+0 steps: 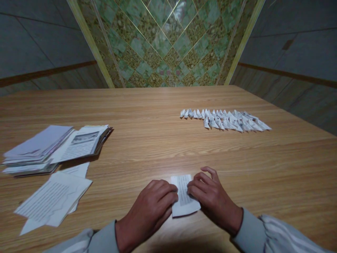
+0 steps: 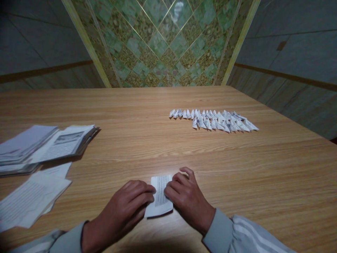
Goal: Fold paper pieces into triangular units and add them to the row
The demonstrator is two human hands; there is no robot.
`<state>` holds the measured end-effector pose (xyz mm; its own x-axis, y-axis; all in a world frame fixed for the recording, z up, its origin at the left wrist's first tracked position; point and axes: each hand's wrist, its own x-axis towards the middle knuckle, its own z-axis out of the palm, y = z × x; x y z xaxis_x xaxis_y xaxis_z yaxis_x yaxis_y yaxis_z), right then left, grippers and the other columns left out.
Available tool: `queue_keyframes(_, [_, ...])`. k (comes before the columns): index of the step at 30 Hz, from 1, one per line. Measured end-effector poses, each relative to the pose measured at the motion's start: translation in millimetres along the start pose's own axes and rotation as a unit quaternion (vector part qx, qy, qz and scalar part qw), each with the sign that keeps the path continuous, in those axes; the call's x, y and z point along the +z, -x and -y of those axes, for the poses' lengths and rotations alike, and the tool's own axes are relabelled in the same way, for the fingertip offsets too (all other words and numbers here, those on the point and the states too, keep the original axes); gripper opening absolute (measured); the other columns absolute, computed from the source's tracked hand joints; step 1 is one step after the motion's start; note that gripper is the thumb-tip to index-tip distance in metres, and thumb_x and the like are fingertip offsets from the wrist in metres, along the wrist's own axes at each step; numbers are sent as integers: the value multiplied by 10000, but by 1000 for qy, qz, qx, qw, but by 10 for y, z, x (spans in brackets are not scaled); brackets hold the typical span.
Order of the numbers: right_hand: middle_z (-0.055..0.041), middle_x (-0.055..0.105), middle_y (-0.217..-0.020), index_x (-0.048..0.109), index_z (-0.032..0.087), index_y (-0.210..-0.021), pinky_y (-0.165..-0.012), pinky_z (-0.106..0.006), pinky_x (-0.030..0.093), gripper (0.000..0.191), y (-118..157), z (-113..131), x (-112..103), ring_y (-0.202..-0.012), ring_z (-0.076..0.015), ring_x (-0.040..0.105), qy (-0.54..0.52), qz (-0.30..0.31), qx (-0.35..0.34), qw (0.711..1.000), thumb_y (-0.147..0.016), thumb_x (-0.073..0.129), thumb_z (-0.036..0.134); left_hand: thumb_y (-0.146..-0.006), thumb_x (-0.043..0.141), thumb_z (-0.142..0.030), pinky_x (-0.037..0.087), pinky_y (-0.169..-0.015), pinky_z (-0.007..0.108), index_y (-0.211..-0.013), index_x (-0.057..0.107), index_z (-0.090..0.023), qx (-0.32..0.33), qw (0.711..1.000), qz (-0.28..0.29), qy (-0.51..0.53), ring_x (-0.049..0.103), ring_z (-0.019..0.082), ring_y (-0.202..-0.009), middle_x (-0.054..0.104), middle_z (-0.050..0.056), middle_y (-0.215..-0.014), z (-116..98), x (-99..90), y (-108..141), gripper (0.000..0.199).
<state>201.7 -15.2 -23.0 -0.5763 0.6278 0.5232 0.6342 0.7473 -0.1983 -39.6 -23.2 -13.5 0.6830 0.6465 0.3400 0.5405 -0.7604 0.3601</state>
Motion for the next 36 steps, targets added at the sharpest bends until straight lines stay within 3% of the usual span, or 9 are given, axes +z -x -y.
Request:
queue_keyframes(4, [12, 727, -880, 633, 218, -874, -1031, -432, 280, 214, 17, 8, -38, -851, -162, 579, -39, 26, 9, 999, -1001, 479, 141, -973, 513, -169, 441, -748, 350, -989, 643, -221, -33, 999, -2, 16, 599, 214, -849, 715, 36, -961, -25, 96, -3, 141])
queue_keyframes(9, [3, 728, -999, 675, 223, -888, -998, -426, 310, 103, -10, -27, -160, -951, -186, 577, -133, 89, 70, 985, -967, 610, 238, -987, 550, -226, 434, -735, 345, -886, 646, -209, -123, 991, -4, 44, 574, 212, -810, 675, 30, -850, -68, 110, -36, 141])
queue_keyframes(15, [-4, 710, -935, 706, 223, -878, -919, -410, 360, 140, -62, -8, -169, -931, -194, 572, -174, 98, 165, 966, -976, 608, 204, -961, 576, -213, 433, -775, 386, -907, 661, -203, -197, 980, 2, 29, 554, 234, -885, 636, 45, -941, -94, 96, -110, 101])
queue_keyframes(22, [1, 612, -790, 594, 177, -666, -814, -375, 350, 256, -48, -21, -60, -838, -189, 532, -122, 51, 218, 967, -895, 709, 181, -958, 603, -243, 403, -775, 394, -850, 654, -191, -209, 978, 19, -9, 537, 240, -897, 621, 46, -942, -39, 113, -182, 130])
queue_keyframes(36, [-10, 595, -805, 591, 187, -744, -894, -401, 327, 178, -56, 16, 21, -837, -208, 521, -13, 52, 205, 977, -848, 735, 177, -918, 672, -268, 357, -751, 378, -772, 602, -187, -218, 976, 6, -14, 516, 248, -878, 587, 41, -912, -2, 151, -207, 181])
